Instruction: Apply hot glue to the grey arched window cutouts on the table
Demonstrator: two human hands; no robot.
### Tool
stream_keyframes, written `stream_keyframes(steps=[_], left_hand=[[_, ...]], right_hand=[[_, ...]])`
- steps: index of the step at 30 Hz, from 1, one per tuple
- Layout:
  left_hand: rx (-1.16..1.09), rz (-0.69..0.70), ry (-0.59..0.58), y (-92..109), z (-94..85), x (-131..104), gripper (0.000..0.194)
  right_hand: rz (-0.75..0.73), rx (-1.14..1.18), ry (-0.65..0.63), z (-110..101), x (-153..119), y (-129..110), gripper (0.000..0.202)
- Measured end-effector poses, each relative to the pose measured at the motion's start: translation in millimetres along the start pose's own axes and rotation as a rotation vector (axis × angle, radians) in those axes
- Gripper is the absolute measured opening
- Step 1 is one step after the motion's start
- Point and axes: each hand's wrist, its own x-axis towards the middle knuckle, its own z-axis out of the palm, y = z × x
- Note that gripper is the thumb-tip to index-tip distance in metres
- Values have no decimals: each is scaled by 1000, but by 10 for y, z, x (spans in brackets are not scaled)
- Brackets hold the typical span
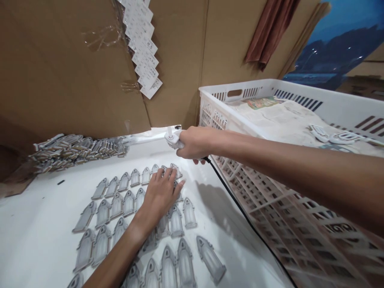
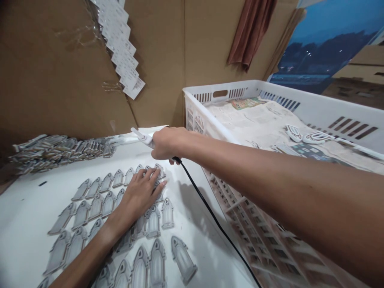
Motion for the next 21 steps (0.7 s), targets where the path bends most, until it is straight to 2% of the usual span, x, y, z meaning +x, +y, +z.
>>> stream_keyframes(steps=[6, 21], left_hand=[[18, 25, 6, 9, -37, -25, 51], [58, -18, -18, 47, -64, -12, 48]], right_hand=[[-4, 7, -19, -1, 5, 8, 18], [2, 10, -21, -6, -4, 4, 17]])
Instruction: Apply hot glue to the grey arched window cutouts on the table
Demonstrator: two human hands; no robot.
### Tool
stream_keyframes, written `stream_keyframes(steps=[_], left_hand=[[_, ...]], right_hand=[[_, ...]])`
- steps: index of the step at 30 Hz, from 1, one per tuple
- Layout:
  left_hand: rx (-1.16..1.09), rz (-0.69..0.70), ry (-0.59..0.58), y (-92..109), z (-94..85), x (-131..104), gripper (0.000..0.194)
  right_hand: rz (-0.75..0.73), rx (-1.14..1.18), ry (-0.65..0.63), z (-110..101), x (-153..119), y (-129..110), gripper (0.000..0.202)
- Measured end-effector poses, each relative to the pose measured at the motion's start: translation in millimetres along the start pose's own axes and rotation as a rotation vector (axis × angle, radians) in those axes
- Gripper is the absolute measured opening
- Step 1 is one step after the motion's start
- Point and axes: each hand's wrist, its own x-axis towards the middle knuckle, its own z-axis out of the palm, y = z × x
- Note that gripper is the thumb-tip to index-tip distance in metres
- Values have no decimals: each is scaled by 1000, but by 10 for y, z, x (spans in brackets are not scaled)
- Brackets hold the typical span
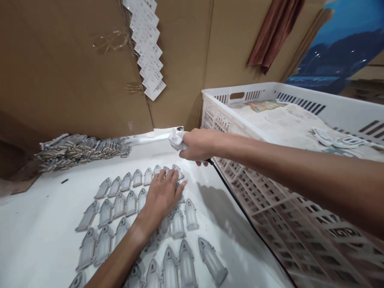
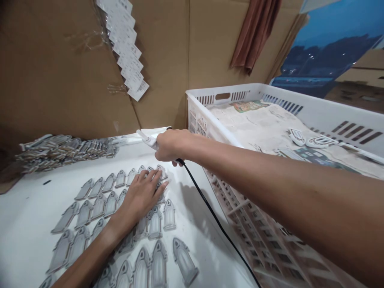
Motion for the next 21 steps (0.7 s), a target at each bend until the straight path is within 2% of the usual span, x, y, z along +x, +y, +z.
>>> stream_keyframes(steps=[13, 21], left_hand=[[-44, -9, 3, 15, 25, 5, 52], [-62, -10, 18, 24, 49, 11, 47]], right_hand=[[1, -4, -12, 3, 6, 8, 19], [15, -1, -11, 8, 8, 3, 20]])
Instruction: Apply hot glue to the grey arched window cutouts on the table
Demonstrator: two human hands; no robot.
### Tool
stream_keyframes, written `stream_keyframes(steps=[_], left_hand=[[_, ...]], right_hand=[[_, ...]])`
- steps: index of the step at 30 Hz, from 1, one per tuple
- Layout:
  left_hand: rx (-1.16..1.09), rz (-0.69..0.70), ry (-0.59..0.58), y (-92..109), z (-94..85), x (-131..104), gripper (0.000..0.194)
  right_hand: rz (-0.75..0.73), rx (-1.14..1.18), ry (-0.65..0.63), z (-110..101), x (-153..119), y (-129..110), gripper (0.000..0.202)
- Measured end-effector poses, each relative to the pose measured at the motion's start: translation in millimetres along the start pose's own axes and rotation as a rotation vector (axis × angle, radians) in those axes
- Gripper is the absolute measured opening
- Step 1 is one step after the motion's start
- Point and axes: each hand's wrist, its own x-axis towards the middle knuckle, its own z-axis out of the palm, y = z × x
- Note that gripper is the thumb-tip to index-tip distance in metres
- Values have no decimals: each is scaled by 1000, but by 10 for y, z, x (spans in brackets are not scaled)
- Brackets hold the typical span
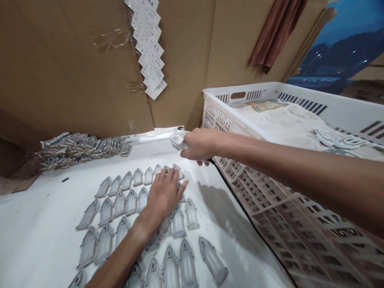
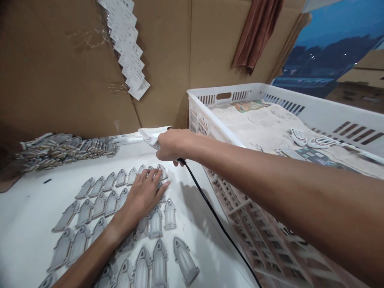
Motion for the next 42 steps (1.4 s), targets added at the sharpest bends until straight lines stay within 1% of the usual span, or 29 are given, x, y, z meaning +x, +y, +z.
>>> stream_keyframes(steps=[4, 13, 17, 21, 24, 27, 31, 33, 37, 40, 42], left_hand=[[-1, -7, -15, -7, -11, 6, 47], [-33, 2, 6, -28, -43, -16, 45], [-18, 14, 3, -43, -67, -46, 47], [-56, 29, 3, -81, -85, -69, 46], [-93, 31, 2, -128, -99, -67, 42], [-136, 30, -19, -187, -127, -47, 36], [-183, 13, -30, -253, -160, -27, 34], [-205, -4, -50, -277, -167, -28, 35], [-265, -49, -140, -308, -181, -30, 41], [-296, -84, -194, -314, -195, -21, 43], [-312, -90, -208, -313, -195, -16, 42]], right_hand=[[-6, -10, -16, -1, -3, -2, 21], [8, -17, -50, 30, 42, 27, 29], [-2, 5, -65, 51, 66, 55, 28], [10, 35, -82, 59, 54, 43, 27], [30, 95, -117, 94, 47, 19, 31], [69, 178, -132, 168, 42, 8, 39], [109, 231, -56, 278, 8, 49, 37], [180, 271, -36, 322, -15, 87, 41], [391, 438, 8, 410, -56, 116, 53], [433, 542, -6, 496, -69, 71, 55], [450, 577, -22, 555, -55, 22, 55]])
